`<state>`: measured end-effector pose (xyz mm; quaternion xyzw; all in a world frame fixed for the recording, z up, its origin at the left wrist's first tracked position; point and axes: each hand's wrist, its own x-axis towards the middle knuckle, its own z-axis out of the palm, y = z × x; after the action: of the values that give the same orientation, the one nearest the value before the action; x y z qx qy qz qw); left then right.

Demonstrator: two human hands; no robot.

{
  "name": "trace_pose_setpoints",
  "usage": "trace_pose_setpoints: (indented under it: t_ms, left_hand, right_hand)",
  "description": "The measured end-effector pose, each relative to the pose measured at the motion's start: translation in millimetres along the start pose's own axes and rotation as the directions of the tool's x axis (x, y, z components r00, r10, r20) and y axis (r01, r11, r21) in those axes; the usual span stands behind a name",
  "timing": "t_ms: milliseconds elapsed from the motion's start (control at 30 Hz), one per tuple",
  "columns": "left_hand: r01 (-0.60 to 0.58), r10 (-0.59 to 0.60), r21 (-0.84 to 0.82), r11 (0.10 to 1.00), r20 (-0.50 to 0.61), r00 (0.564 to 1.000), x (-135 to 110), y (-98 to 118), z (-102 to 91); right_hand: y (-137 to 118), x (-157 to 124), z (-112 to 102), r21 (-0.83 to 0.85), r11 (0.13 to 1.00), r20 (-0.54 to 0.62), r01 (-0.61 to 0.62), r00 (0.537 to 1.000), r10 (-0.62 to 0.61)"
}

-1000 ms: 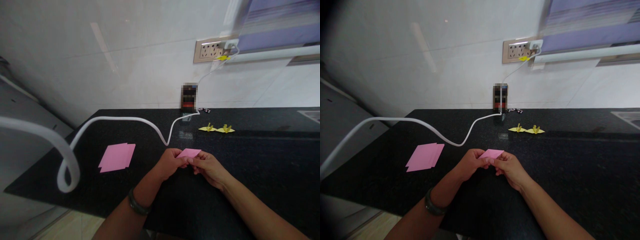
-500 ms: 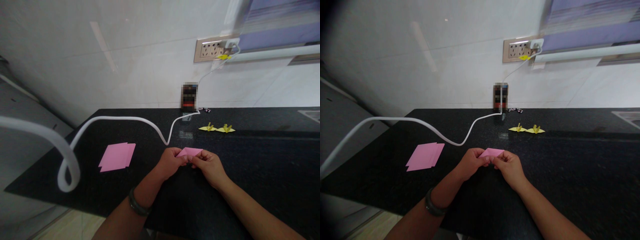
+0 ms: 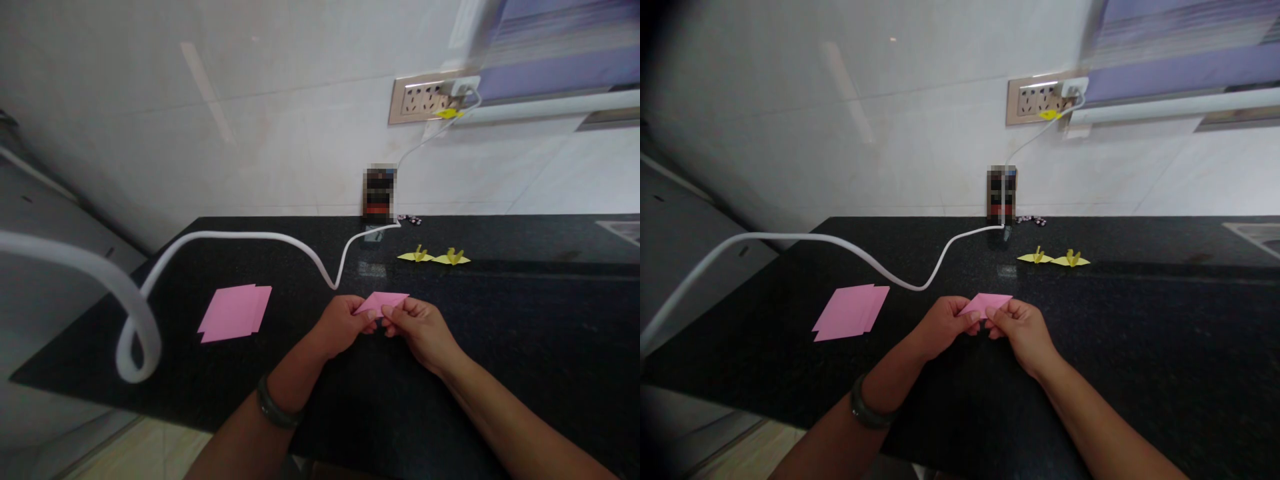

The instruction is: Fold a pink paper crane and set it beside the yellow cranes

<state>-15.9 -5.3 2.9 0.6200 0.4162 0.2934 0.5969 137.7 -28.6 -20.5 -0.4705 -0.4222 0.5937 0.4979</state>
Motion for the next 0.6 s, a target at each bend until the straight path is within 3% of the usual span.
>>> trace_pose_setpoints:
  t_ms: [200, 367, 600]
  left_hand:
    - [-0.014, 0.022, -0.107, 0.994, 0.074, 0.997, 2.5, -2.1, -3.1]
    - [-0.037, 0.039, -0.046, 0.998, 0.053, 0.998, 2.9, -2.8, -2.3]
    - [-0.015, 0.014, 0.024, 1.0, 0.034, 0.999, 2.8, -7.0, -1.1]
  right_hand:
    - [-4.2, -0.9, -3.1, -0.006, 1.0, 0.016, 0.008, 1.0, -0.008]
    - [-3.4, -1.2, -0.2, -0.086, 0.995, 0.021, 0.051, 0.999, -0.05]
    - [-0.6, -0.2, 3.3, -0.052, 0.998, 0.002, 0.024, 1.0, -0.024]
